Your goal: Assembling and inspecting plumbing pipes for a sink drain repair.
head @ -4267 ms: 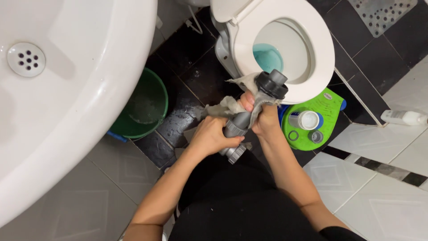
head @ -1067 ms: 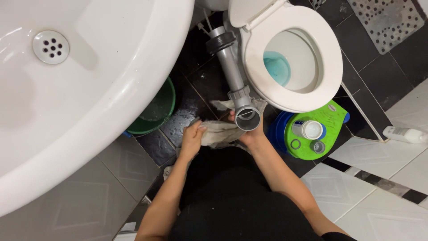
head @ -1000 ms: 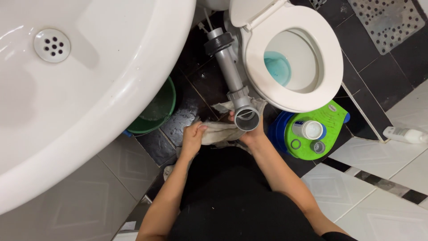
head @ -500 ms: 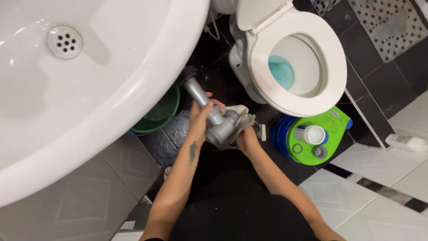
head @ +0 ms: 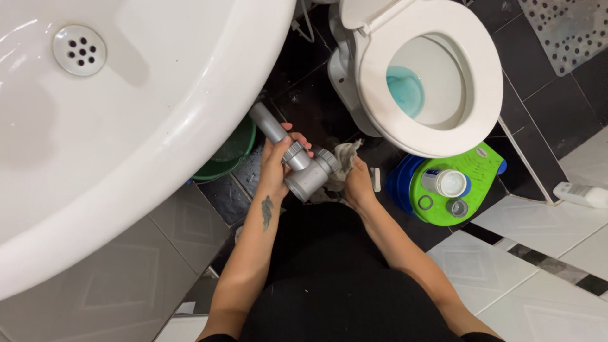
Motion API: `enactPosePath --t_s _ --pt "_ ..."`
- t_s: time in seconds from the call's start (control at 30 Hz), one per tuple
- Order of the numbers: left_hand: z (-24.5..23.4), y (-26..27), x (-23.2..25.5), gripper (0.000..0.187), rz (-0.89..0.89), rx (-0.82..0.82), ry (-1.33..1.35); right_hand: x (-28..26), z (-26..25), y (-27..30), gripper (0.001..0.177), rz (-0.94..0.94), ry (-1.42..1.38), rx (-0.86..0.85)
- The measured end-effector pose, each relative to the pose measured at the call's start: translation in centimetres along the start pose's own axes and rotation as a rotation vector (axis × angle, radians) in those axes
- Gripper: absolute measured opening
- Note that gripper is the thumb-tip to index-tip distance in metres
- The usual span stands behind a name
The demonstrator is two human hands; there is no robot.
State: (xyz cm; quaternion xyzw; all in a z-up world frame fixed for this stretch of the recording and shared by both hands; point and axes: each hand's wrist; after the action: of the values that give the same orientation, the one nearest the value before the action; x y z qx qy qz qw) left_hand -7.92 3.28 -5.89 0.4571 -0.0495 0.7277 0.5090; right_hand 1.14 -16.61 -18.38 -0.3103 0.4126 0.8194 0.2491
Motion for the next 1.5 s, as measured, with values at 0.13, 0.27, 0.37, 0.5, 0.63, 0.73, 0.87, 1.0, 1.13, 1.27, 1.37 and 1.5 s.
enactPosePath --t_s 0.13,0.27,0.37,0.5,0.63,0.73,0.87,1.0,1.13,1.27,1.37,1.5 --pt "-0.2 -0.2 -0.9 0.035 0.0 -0.003 0.033 -1.9 2.2 0.8 0.035 0.126 0.084 0.062" --pt "-0.5 -0.1 -2.2 0.035 0.081 -0.007 0.2 -4.4 3.8 2.9 0.037 0.274 1.031 -0.083" --pt "-0.8 0.0 -3.0 0.037 0.123 0.012 0.239 -6.6 4.3 4.7 0.046 0.171 0.872 -0.286" --pt "-1.6 0.2 -4.2 0.035 0.162 -0.035 0.189 -7.7 3.5 5.3 0.083 0.266 0.22 -0.672" --pt "-2.3 -0.2 -5.6 0.038 0.267 -0.137 0.054 -5.8 2.8 4.7 0.086 0.373 -0.05 -0.647" --pt "-1.5 0.4 -5.0 0.038 0.232 -0.223 0.032 -6.5 6.2 5.6 0.085 0.317 -0.218 -0.737" --pt "-0.1 0.7 -2.4 0.046 0.088 -0.163 -0.173 -5.8 5.4 4.4 0.079 0.227 -0.086 -0.593" --pt "-3.2 -0.5 -5.2 0.047 0.09 0.067 -0.661 -6.7 4.5 2.8 0.077 0.116 0.042 -0.594" --pt "-7.3 -0.8 -7.9 0.043 0.215 0.238 -0.508 -6.4 2.3 0.6 0.075 -0.033 0.334 -0.533" --pt "-11.1 0.4 -11.6 0.041 0.058 0.419 -0.471 -6.1 1.2 0.8 0.068 -0.14 0.54 -0.463" --pt "-15.1 -0.6 -15.9 0.036 0.099 0.371 -0.478 -4.2 -0.2 0.0 0.066 -0.234 0.573 -0.365" --pt "-17.2 -1.6 -20.7 0.033 -0.098 0.376 -0.875 -0.5 -2.6 -0.1 0.069 -0.391 0.594 -0.145"
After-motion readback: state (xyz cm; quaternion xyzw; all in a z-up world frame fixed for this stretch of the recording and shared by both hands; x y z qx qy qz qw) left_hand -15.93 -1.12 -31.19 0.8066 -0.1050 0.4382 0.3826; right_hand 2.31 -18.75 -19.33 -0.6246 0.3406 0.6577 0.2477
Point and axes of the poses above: each hand's wrist, its own y-axis away from the middle knuckle, its own z-axis out of the palm, x = y × z, and after that the axes turned 6 degrees about -y, right-handed
